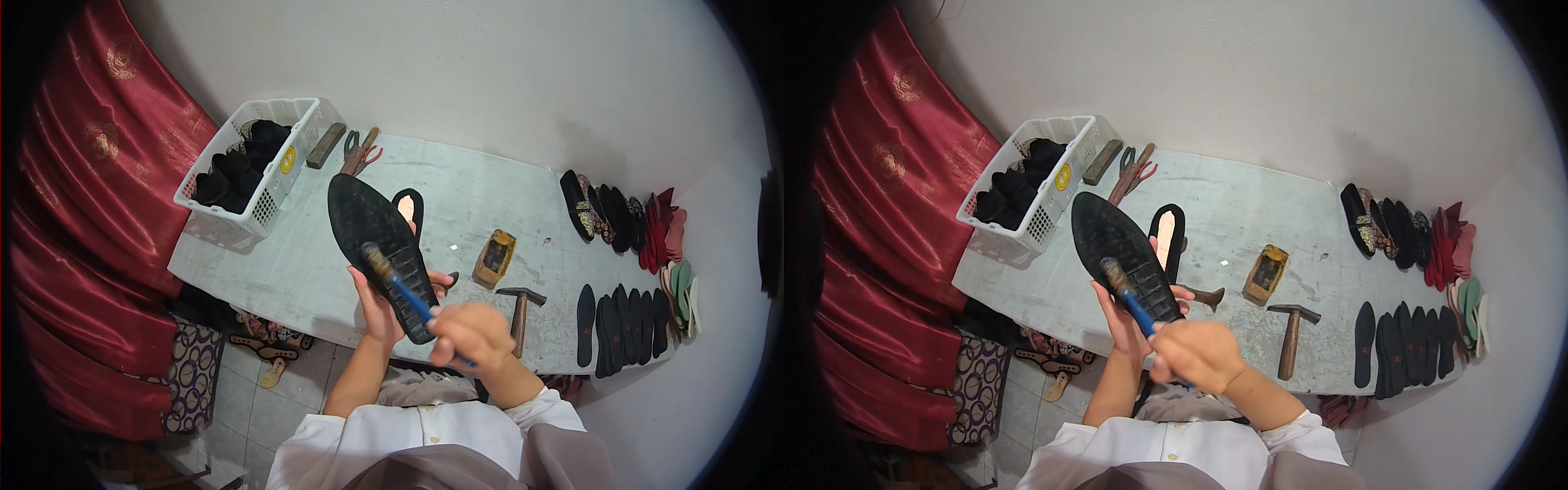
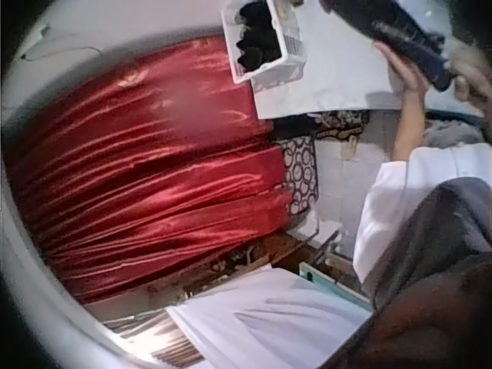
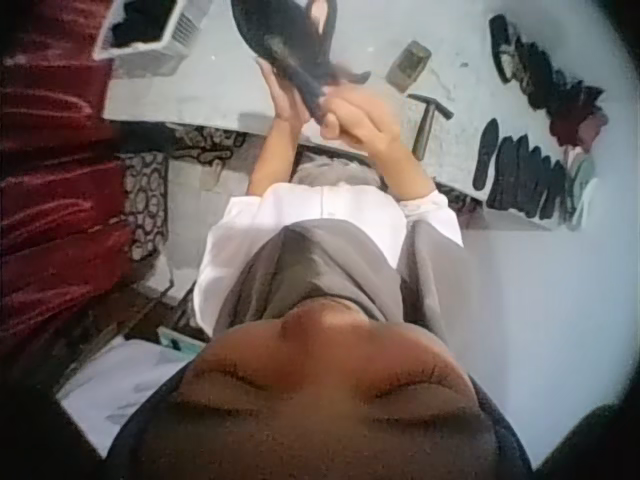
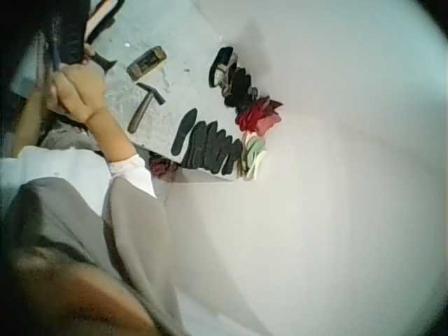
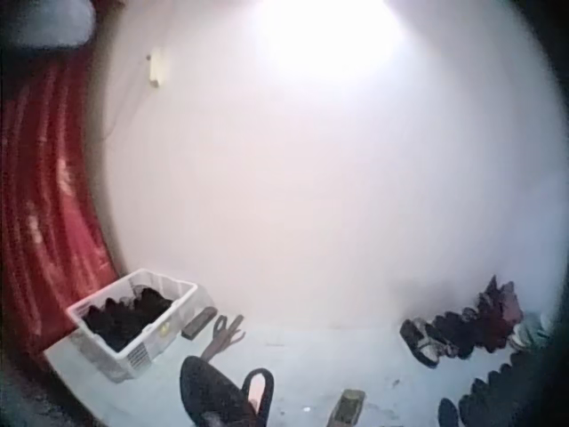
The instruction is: Apply adhesive to a shoe sole using a brush and secure it using a hammer.
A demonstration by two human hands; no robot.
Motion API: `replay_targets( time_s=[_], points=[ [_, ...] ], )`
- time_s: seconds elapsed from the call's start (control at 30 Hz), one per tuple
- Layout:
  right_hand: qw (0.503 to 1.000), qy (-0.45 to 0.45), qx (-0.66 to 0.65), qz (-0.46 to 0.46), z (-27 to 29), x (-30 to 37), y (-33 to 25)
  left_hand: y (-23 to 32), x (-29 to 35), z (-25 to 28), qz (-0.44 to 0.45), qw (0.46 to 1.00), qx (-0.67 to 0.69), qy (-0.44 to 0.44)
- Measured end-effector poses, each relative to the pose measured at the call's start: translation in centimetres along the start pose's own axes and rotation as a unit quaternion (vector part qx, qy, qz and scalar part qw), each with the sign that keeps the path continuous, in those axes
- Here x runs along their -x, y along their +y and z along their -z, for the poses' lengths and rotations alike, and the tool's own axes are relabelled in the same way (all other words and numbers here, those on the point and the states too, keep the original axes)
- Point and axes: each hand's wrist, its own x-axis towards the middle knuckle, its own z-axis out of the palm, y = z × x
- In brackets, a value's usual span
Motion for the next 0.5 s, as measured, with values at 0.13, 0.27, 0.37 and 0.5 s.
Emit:
replay_targets(
  time_s=[0.13, 0.27, 0.37, 0.5],
  points=[
    [0.998, 0.056, 0.007, -0.012, -0.5, 0.2, 0.7, 0.0, -0.5, -0.2, -0.005, 1.000, -0.004, -0.018],
    [0.999, 0.022, 0.031, 0.012, -0.3, -1.2, 0.4, 0.2, -0.6, 0.0, 0.030, 0.997, 0.042, -0.053],
    [1.000, 0.008, 0.014, -0.004, -0.1, -1.0, 0.3, 0.5, -0.9, 0.3, 0.024, 0.994, -0.002, -0.108],
    [0.997, 0.059, 0.027, -0.045, 0.5, -1.3, 1.2, 0.1, -1.0, 0.7, 0.038, 0.998, 0.022, -0.042]
  ],
)
